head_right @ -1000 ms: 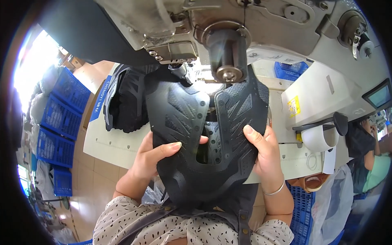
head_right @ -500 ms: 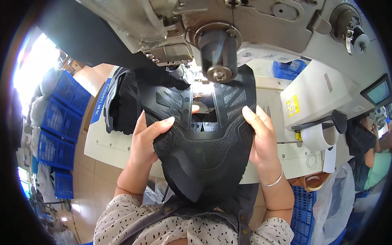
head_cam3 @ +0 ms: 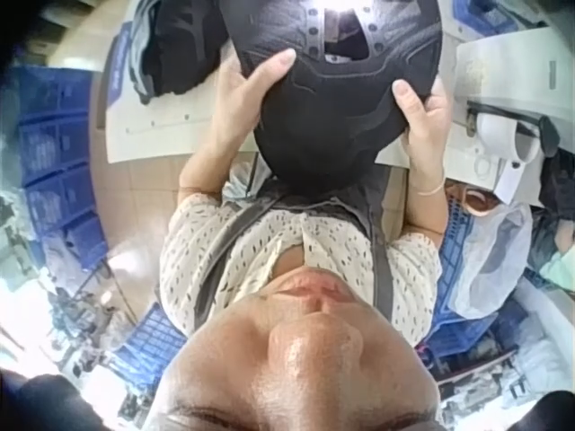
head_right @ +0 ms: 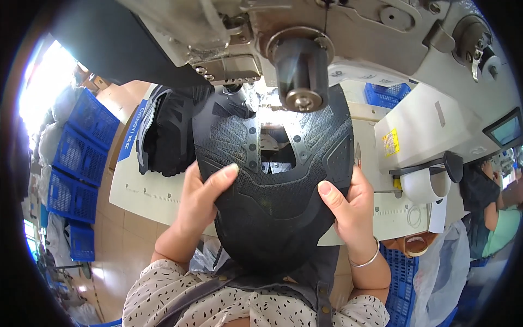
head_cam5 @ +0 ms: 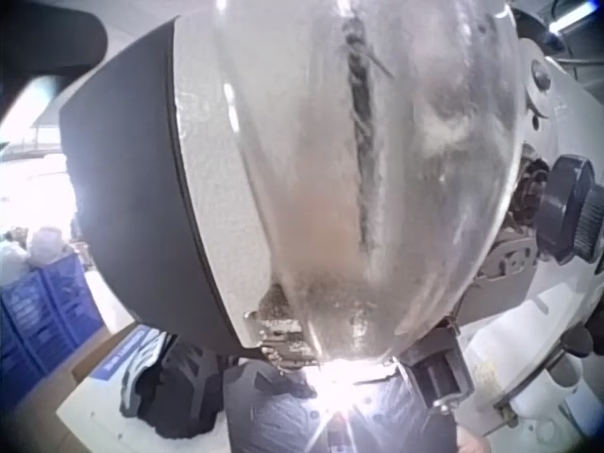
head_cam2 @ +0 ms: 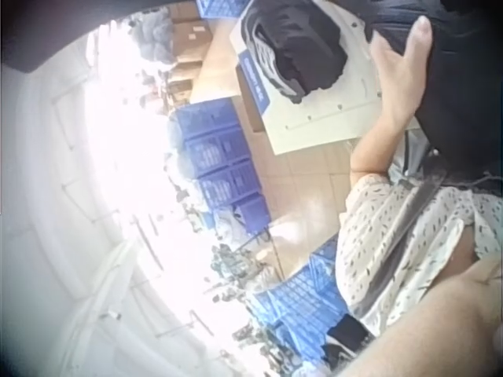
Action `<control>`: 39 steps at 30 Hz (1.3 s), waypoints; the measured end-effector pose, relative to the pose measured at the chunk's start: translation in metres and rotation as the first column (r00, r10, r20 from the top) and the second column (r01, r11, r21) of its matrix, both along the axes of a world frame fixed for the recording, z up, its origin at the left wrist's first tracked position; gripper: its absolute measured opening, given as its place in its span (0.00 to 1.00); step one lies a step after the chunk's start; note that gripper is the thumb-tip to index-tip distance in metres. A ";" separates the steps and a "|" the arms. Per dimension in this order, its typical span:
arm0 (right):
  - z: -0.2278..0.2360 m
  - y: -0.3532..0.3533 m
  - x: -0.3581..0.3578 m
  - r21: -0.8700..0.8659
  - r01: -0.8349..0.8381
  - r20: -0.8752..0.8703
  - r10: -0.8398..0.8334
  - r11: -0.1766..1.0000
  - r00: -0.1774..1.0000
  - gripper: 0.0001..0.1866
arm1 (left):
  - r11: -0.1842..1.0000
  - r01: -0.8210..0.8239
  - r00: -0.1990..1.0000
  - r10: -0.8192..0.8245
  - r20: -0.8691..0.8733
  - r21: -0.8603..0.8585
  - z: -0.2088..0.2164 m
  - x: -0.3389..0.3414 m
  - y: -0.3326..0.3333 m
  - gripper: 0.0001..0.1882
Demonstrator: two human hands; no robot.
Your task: The worker is using a sewing machine to stitch together black shoe components, including trimming excess material with scissors.
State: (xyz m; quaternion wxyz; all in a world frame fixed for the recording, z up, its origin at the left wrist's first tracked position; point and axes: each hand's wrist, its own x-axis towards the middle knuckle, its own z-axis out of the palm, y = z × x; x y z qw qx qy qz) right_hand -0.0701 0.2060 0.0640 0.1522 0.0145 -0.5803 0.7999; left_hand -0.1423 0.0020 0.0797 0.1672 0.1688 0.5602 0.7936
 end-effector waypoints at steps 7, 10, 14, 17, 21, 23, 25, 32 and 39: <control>0.003 -0.006 -0.002 0.051 0.021 -0.025 -0.020 0.998 0.999 0.16 | 0.989 -0.101 0.992 0.091 -0.090 -0.107 -0.008 0.009 0.004 0.10; 0.004 -0.003 -0.011 0.060 0.024 -0.039 -0.021 0.998 0.999 0.15 | 0.986 -0.109 0.977 0.083 -0.198 -0.129 -0.011 -0.005 0.004 0.09; 0.004 -0.001 -0.026 0.034 0.030 -0.051 -0.028 0.999 0.998 0.14 | 0.985 -0.160 0.974 0.147 -0.172 -0.067 -0.003 -0.014 0.013 0.10; 0.005 0.001 -0.035 -0.007 0.030 -0.052 -0.030 1.000 0.998 0.13 | 0.979 -0.104 0.985 0.078 -0.152 -0.174 -0.006 -0.030 0.007 0.10; 0.008 0.002 -0.049 -0.016 0.039 -0.054 -0.040 0.999 0.998 0.12 | 0.993 -0.106 0.991 0.101 -0.094 -0.056 0.002 -0.041 0.016 0.09; 0.009 0.002 -0.054 -0.036 0.032 -0.052 -0.033 0.999 0.998 0.11 | 0.989 -0.134 0.948 0.107 -0.300 -0.069 0.006 -0.044 0.016 0.09; 0.008 0.000 -0.055 -0.057 0.023 -0.049 -0.026 0.998 0.998 0.11 | 0.997 -0.071 0.985 0.065 -0.159 -0.036 0.008 -0.057 0.015 0.09; 0.009 -0.015 -0.044 -0.007 0.037 -0.027 -0.037 0.999 0.999 0.09 | 0.992 -0.127 0.990 0.128 -0.061 0.019 0.005 -0.056 0.017 0.11; 0.005 -0.020 -0.037 -0.047 -0.096 0.062 0.098 0.994 0.993 0.09 | 0.990 -0.118 0.991 0.122 0.050 -0.082 0.007 -0.045 0.006 0.11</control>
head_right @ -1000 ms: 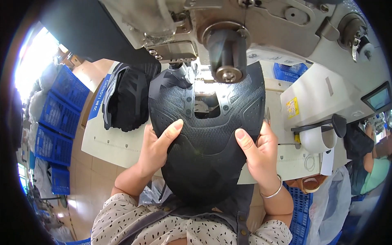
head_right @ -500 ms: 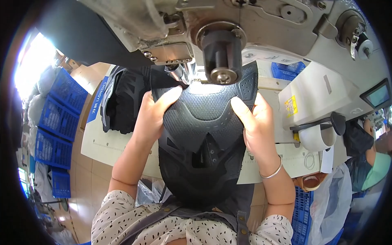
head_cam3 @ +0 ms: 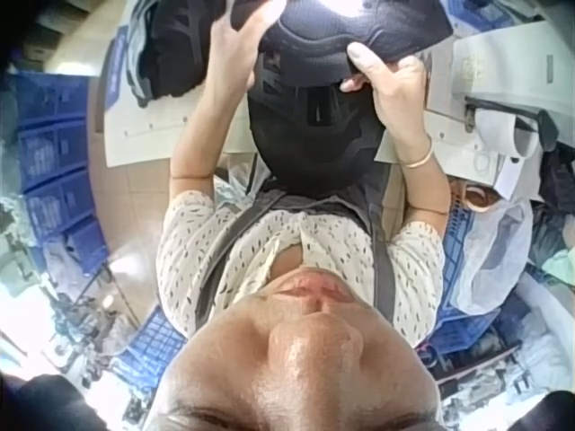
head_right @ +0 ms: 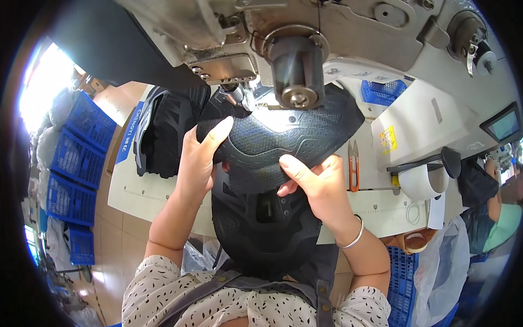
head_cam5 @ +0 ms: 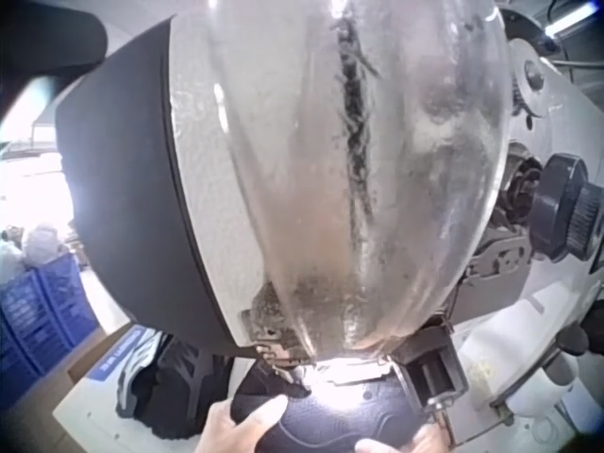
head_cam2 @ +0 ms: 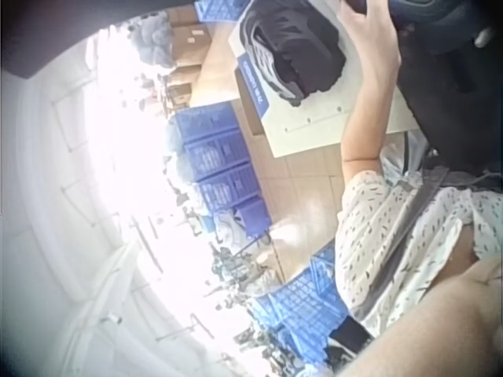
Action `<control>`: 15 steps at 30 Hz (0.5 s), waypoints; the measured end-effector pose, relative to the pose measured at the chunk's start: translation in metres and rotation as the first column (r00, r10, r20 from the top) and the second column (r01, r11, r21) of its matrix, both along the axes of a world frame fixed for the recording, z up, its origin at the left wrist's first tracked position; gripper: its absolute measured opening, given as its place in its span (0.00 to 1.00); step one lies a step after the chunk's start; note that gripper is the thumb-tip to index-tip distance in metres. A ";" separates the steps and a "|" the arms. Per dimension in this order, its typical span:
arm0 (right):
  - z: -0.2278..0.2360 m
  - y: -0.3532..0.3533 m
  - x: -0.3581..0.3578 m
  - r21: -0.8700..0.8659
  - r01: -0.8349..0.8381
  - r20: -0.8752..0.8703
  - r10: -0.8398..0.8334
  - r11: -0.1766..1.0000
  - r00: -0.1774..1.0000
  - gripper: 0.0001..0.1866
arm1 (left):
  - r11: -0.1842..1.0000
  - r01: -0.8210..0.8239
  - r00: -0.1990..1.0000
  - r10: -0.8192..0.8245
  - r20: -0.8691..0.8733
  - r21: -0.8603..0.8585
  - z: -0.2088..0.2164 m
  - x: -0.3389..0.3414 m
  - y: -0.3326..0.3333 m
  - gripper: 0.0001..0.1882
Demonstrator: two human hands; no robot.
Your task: The worker is using a sewing machine to stitch together black shoe components, including trimming excess material with scissors.
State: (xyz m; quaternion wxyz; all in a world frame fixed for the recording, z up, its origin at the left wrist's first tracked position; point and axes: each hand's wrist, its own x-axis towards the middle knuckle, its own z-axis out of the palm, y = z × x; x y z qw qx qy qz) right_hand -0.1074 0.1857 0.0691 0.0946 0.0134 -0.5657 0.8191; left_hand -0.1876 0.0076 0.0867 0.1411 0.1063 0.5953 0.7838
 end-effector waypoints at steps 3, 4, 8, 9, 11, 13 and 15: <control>-0.002 -0.005 0.005 0.050 -0.032 0.079 0.028 0.998 0.997 0.07 | 0.980 -0.097 0.992 0.108 -0.059 0.171 -0.010 0.011 0.007 0.10; -0.002 -0.007 0.005 0.020 -0.075 0.050 0.074 0.997 0.996 0.07 | 0.978 -0.134 0.990 0.140 -0.026 0.161 -0.008 0.018 0.008 0.10; 0.001 -0.016 0.009 0.006 -0.162 0.107 0.160 0.987 0.981 0.07 | 0.984 -0.036 0.999 0.041 -0.023 0.176 -0.025 0.040 0.006 0.09; 0.000 -0.017 0.011 0.026 -0.204 0.145 0.198 0.979 0.969 0.08 | 0.970 -0.109 0.986 0.134 -0.101 0.218 -0.025 0.045 0.017 0.07; 0.000 -0.021 0.013 0.009 -0.200 0.140 0.196 0.980 0.970 0.09 | 0.968 -0.035 0.992 0.064 -0.113 0.249 -0.025 0.051 0.022 0.07; 0.000 -0.024 0.015 -0.023 -0.188 0.131 0.189 0.982 0.973 0.11 | 0.973 0.088 0.988 -0.059 -0.141 0.213 -0.025 0.052 0.019 0.07; 0.005 -0.023 0.022 0.017 -0.217 0.175 0.211 0.976 0.962 0.12 | 0.989 0.112 0.993 -0.108 -0.051 0.093 -0.013 0.054 0.022 0.09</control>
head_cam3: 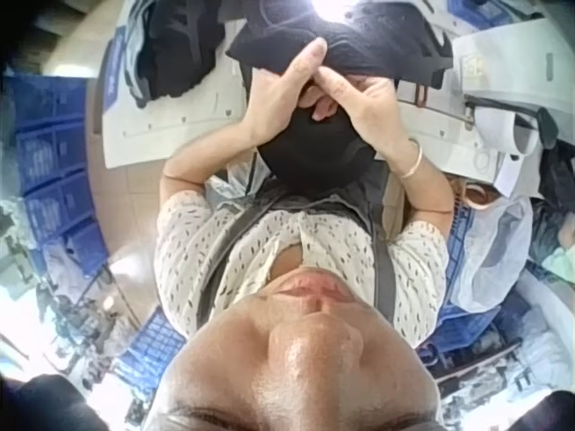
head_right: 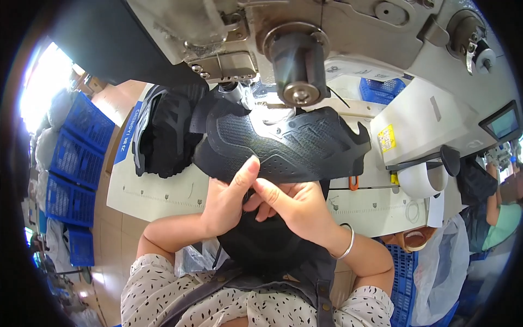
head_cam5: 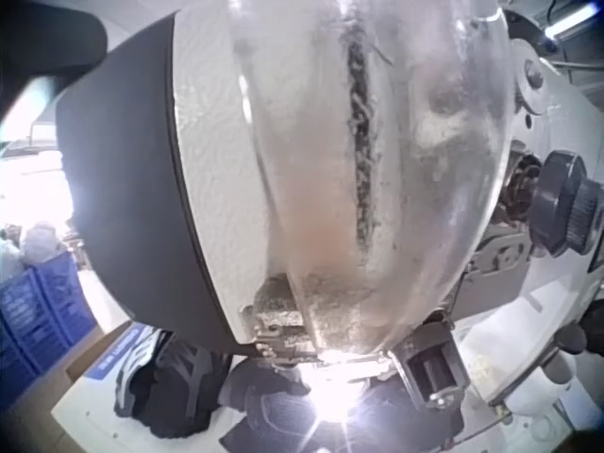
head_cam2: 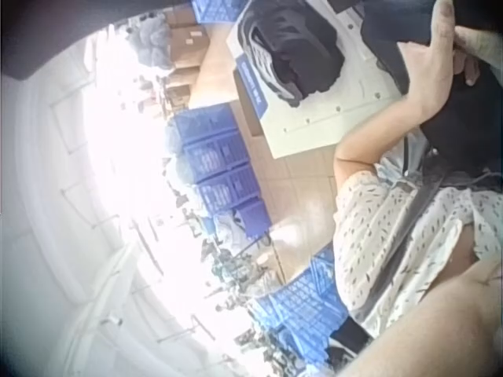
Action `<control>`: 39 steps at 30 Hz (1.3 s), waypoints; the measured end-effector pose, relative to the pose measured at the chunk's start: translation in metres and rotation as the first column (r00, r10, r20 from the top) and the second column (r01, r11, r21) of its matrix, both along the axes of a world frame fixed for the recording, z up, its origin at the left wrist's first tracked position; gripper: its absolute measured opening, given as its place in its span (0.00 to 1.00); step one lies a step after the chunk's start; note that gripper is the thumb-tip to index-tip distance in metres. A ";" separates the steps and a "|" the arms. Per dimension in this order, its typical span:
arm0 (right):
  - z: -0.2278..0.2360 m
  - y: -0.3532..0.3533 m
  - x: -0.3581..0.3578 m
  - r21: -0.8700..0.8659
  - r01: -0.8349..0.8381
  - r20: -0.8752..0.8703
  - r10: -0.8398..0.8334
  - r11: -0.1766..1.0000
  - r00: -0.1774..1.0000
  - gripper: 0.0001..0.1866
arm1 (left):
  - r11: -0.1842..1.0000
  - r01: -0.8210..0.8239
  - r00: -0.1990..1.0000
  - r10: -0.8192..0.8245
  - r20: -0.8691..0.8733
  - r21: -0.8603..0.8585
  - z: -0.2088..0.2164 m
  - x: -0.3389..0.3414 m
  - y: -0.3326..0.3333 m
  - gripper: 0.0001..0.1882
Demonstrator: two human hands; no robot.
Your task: The worker is using a sewing machine to stitch together black shoe components, including trimming excess material with scissors.
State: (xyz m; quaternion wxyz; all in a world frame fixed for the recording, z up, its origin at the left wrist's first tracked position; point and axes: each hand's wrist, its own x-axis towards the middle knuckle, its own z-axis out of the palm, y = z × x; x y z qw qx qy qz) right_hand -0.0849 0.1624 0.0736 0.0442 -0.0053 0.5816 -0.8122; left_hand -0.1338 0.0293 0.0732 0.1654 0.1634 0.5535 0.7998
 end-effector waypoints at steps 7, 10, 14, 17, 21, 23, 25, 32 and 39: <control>0.023 0.040 0.036 0.371 0.437 -0.538 -0.194 0.820 0.820 0.10 | 0.988 -0.081 0.982 0.101 0.157 -0.130 0.007 -0.012 -0.007 0.12; 0.021 0.067 0.000 0.495 0.778 -0.743 -0.275 0.386 0.610 0.12 | 0.994 -0.021 0.989 0.036 0.141 -0.108 0.003 -0.012 -0.003 0.12; 0.004 0.089 -0.035 0.650 0.419 -0.418 -0.163 0.634 0.894 0.17 | 0.995 -0.047 0.983 0.061 0.173 -0.084 0.000 -0.016 -0.003 0.12; 0.006 0.083 -0.041 0.373 0.389 -0.421 -0.220 0.843 0.880 0.16 | 0.993 -0.075 0.982 0.089 0.165 -0.091 0.003 -0.019 -0.004 0.11; 0.018 0.081 -0.043 0.305 0.420 -0.463 -0.252 0.855 0.850 0.15 | 0.990 -0.131 0.976 0.139 0.168 -0.060 0.006 -0.023 0.002 0.11; 0.020 0.083 -0.045 0.288 0.397 -0.442 -0.247 0.872 0.863 0.16 | 0.990 -0.138 0.979 0.142 0.147 -0.043 0.006 -0.025 0.004 0.11; 0.018 0.083 -0.046 0.277 0.400 -0.447 -0.251 0.874 0.859 0.16 | 0.987 -0.152 0.980 0.157 0.124 -0.042 0.006 -0.028 0.003 0.10; 0.015 0.075 -0.035 0.348 0.455 -0.476 -0.264 0.820 0.839 0.17 | 0.987 -0.067 0.992 0.082 0.101 -0.145 0.008 -0.038 -0.010 0.08; 0.013 0.070 -0.033 0.314 0.441 -0.465 -0.269 0.841 0.844 0.15 | 0.990 -0.078 0.990 0.091 0.104 -0.120 0.016 -0.041 -0.009 0.08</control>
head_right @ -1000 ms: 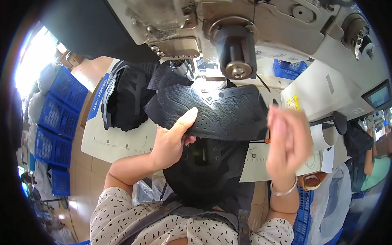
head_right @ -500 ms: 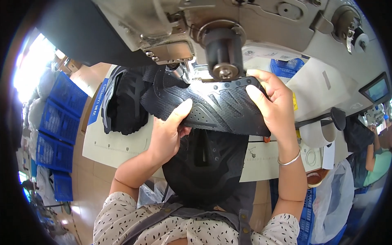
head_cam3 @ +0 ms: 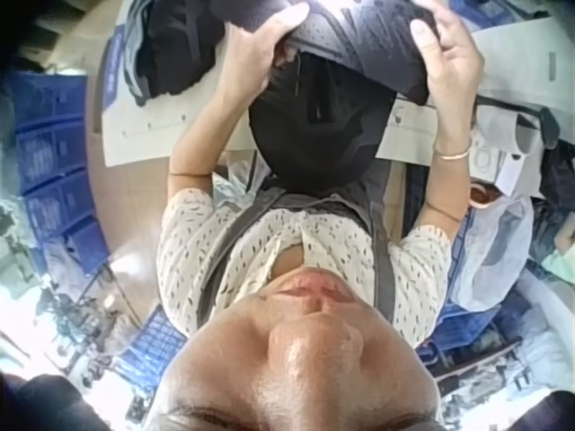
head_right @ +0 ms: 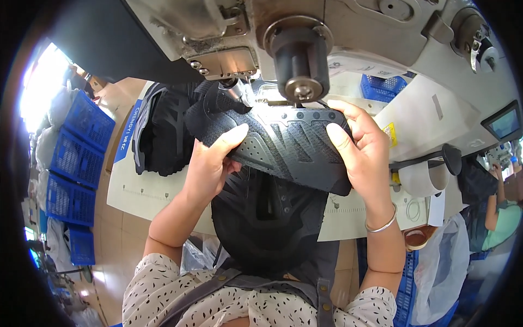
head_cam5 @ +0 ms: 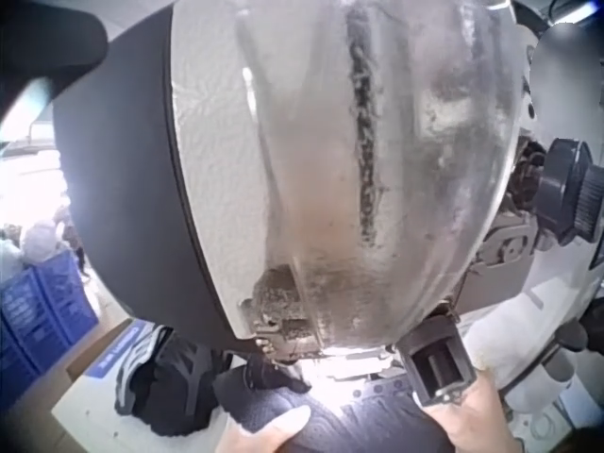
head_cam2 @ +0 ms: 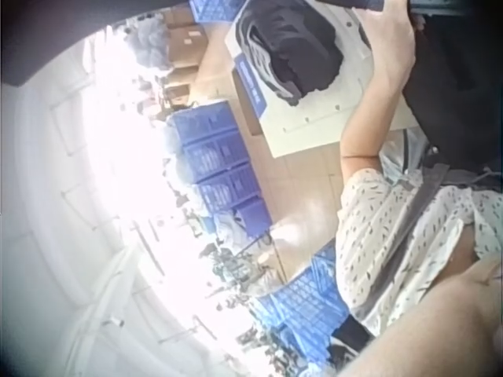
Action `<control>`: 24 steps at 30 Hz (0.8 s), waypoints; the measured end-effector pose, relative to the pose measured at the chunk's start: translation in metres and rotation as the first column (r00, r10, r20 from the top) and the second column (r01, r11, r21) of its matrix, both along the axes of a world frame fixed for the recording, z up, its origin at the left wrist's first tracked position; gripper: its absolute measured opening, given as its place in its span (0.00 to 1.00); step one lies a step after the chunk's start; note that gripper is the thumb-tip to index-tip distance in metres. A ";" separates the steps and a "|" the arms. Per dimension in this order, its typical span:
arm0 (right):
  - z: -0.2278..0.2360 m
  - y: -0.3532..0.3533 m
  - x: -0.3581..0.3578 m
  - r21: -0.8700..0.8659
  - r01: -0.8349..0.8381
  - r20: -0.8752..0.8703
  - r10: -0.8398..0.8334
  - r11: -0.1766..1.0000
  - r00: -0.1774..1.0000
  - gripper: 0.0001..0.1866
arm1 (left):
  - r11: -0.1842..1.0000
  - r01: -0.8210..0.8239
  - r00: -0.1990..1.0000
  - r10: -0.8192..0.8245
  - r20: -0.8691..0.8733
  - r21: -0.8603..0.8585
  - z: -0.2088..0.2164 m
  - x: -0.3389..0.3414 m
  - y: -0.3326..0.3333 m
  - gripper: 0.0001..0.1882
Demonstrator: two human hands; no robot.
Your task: The worker is using a sewing machine to stitch together black shoe components, including trimming excess material with scissors.
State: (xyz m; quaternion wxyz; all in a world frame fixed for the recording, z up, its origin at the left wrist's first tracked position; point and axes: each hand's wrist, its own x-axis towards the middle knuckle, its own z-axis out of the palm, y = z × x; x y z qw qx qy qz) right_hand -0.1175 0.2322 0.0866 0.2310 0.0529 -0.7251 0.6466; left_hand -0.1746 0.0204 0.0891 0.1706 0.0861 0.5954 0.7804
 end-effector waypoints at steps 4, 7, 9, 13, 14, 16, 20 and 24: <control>-0.002 0.000 0.003 -0.044 -0.019 0.024 0.021 0.999 0.999 0.15 | 1.000 0.009 0.999 -0.009 -0.036 -0.012 -0.002 -0.005 0.000 0.09; -0.003 -0.005 0.005 -0.112 -0.045 0.028 0.048 0.993 0.998 0.16 | 1.000 -0.014 0.997 0.014 -0.081 -0.003 -0.006 -0.007 -0.002 0.09; 0.000 -0.006 0.010 -0.114 -0.049 0.052 0.055 0.992 0.997 0.16 | 1.000 -0.002 0.996 0.003 -0.094 0.011 -0.006 -0.008 -0.003 0.10; -0.004 -0.010 0.018 -0.103 -0.014 0.097 0.024 0.995 0.995 0.17 | 0.997 0.064 0.990 -0.070 -0.122 -0.053 -0.010 -0.005 -0.005 0.13; -0.005 -0.010 0.020 -0.104 -0.013 0.097 0.023 0.994 0.995 0.17 | 0.994 0.084 0.986 -0.093 -0.140 -0.068 -0.012 -0.002 -0.006 0.15; -0.007 -0.010 0.026 -0.064 -0.017 0.142 0.026 0.998 0.990 0.17 | 0.990 0.125 0.979 -0.135 -0.151 -0.071 -0.012 0.005 -0.002 0.15; -0.003 -0.021 0.040 -0.019 -0.011 0.224 0.015 1.000 0.974 0.17 | 0.965 0.252 0.954 -0.260 -0.147 -0.071 -0.016 0.025 0.002 0.13; 0.005 -0.039 0.058 -0.114 -0.094 0.284 0.123 0.989 0.951 0.16 | 0.975 0.223 0.961 -0.218 -0.168 0.009 -0.017 0.042 -0.004 0.11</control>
